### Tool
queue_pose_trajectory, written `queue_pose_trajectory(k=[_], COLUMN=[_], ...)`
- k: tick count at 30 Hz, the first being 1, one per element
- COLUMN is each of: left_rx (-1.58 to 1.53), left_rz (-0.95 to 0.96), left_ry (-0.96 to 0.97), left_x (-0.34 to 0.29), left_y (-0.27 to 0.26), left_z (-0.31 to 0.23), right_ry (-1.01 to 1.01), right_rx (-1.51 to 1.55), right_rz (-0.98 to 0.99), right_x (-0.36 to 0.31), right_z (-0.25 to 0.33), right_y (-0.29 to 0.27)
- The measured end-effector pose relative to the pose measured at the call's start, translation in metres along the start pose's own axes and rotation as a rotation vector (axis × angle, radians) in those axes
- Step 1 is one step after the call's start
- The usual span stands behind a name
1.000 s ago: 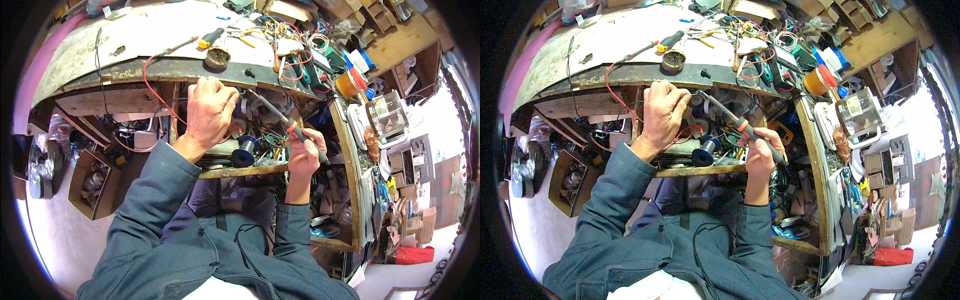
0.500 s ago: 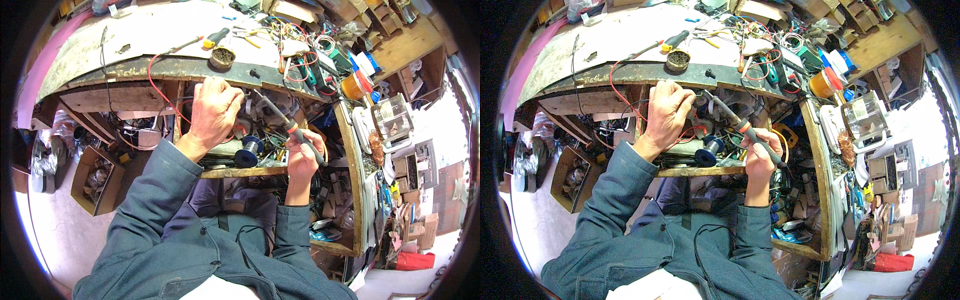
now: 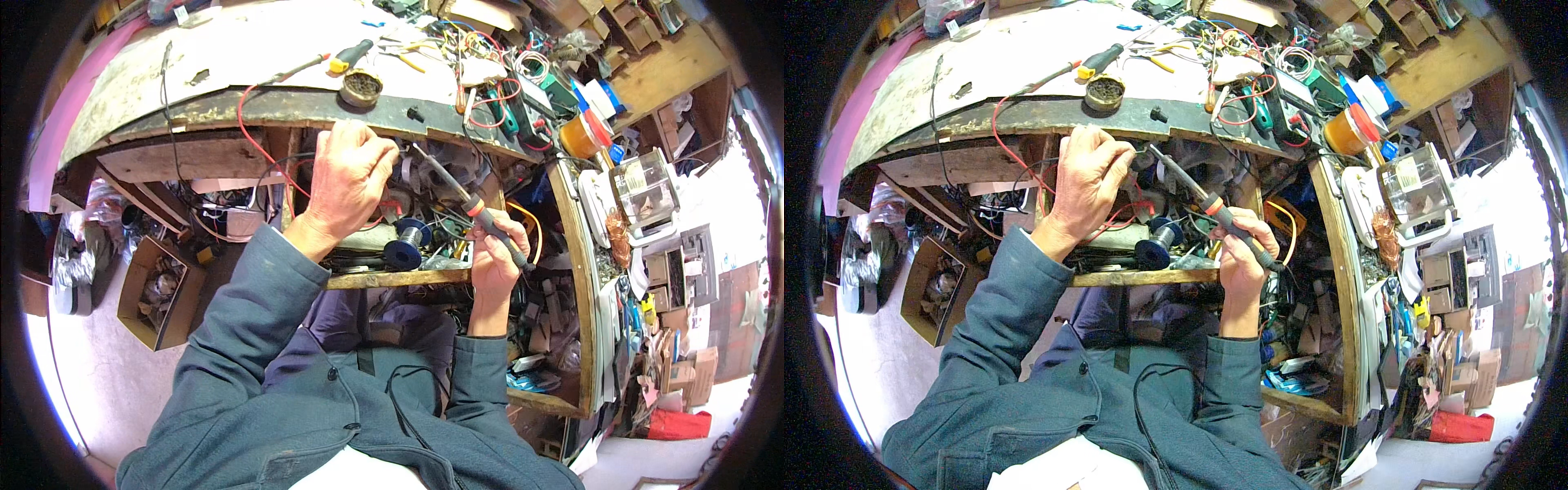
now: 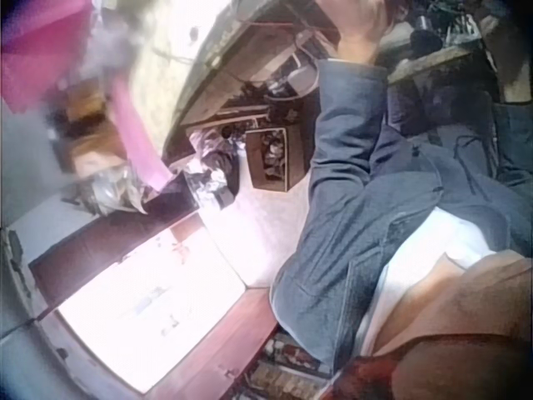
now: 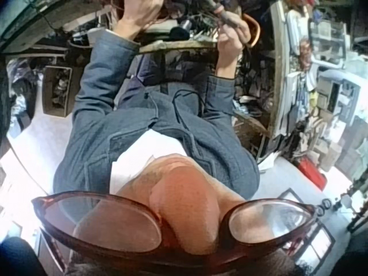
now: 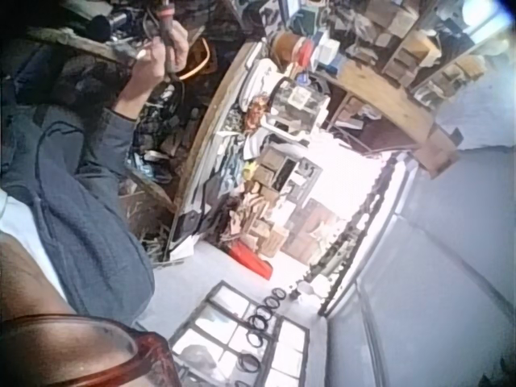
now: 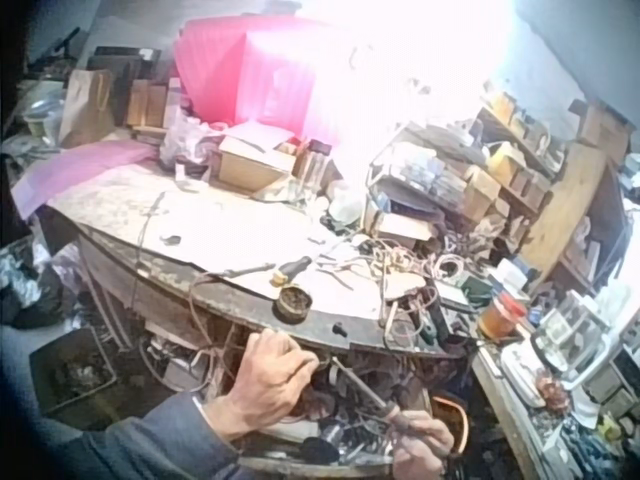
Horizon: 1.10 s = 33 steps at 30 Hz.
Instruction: The person strips wire insulation, twists the ends, and solders connections using a soldering iron and solder wire. They handle small electronic components and wires on a cluttered workbench, repeatedly applying heat and solder to secure joints.
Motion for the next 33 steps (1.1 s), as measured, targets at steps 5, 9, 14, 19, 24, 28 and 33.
queue_pose_trajectory(k=[5,9,14,19,24,28,33], left_rx=[0.005,0.010,0.013,0.014,-0.005,-0.011,-0.009], left_rz=[0.010,0.008,0.010,0.002,0.003,0.006,0.035], left_ry=[0.004,0.018,0.032,0.048,0.060,0.070,0.068], left_x=[-0.0003,-0.0007,-0.0008,-0.0009,-0.0009,-0.0010,-0.0010], left_y=[0.0008,0.0008,0.0001,-0.0007,-0.0013,-0.0005,0.0011], left_z=[-0.0003,-0.0010,-0.0026,-0.0032,-0.0038,-0.0042,-0.0031], right_ry=[0.007,0.015,0.014,0.013,0.009,0.004,-0.001], right_rx=[-0.003,-0.001,0.004,0.007,0.012,0.015,0.006], right_rz=[0.003,0.006,-0.003,0.004,0.022,0.004,0.020], right_x=[0.0009,0.0009,-0.0010,-0.0018,-0.0013,-0.0025,-0.0023], right_z=[0.0006,0.0001,-0.0005,0.0002,0.0005,0.0005,0.0007], right_y=[0.0007,0.0017,-0.0007,-0.0003,0.0017,0.0003,0.0009])
Point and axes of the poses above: each hand's wrist, its own x-axis towards the middle knuckle, its own y-axis out of the palm, z = x × y, the point moved 6 cm from there along x, towards the middle knuckle, and after that the axes turned 15 degrees about -y, right-handed, at the moved point
